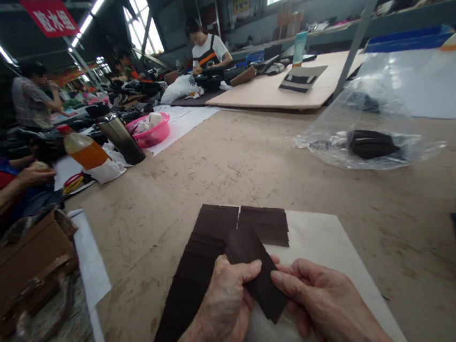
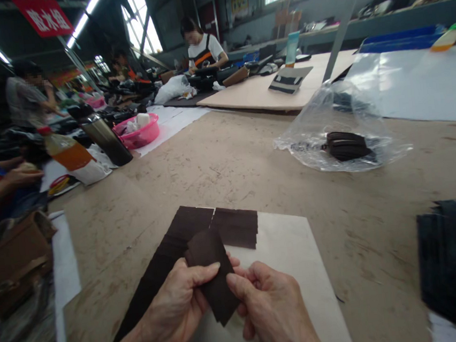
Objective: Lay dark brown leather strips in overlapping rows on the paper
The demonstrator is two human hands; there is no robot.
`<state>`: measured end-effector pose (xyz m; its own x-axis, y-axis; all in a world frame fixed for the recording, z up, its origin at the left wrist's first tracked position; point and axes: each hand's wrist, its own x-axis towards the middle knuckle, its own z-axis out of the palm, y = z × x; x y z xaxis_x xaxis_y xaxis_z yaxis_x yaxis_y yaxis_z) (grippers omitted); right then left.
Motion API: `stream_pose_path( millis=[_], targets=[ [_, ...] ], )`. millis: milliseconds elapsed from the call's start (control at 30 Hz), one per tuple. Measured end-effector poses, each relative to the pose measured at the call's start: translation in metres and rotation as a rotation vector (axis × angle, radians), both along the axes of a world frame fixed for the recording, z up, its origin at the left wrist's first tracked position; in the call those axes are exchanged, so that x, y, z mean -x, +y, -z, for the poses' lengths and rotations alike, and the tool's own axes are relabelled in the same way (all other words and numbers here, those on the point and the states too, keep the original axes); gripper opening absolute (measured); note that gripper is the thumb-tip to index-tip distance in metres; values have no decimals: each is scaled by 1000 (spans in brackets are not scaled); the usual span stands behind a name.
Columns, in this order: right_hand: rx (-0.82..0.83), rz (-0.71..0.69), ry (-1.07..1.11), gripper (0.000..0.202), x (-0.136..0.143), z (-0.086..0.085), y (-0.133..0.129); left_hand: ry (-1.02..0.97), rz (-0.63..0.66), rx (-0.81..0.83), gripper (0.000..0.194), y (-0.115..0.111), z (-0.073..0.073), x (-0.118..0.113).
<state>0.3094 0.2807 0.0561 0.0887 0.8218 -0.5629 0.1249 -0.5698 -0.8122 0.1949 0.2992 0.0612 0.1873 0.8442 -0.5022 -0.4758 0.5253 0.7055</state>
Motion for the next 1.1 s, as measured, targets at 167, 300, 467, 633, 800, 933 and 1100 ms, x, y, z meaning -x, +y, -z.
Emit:
stream_pose_path(
  millis=[167, 300, 467, 633, 800, 933, 1100],
  targets=[
    [29, -23, 11, 29, -4, 5, 4, 35, -57, -90, 14, 0, 5, -2],
    [-83, -36, -86, 31, -4, 3, 2, 110, -116, -102, 14, 3, 6, -5],
    [-152, 36, -225, 31, -5, 3, 4, 152, -163, -111, 5, 6, 3, -10],
    [-145, 9, -178, 29, -10, 11, 9, 178, -194, -86, 8, 5, 6, -12],
    [-140, -86, -26, 29, -13, 3, 12, 114, -150, -35, 17, 4, 5, -14],
    [-133, -170, 11, 28, -15, 1, 12, 88, -122, -11, 22, 5, 4, -14],
    [-57, -266, 172, 22, -20, 5, 12, 122, -144, 23, 26, 7, 9, -11]
  ],
)
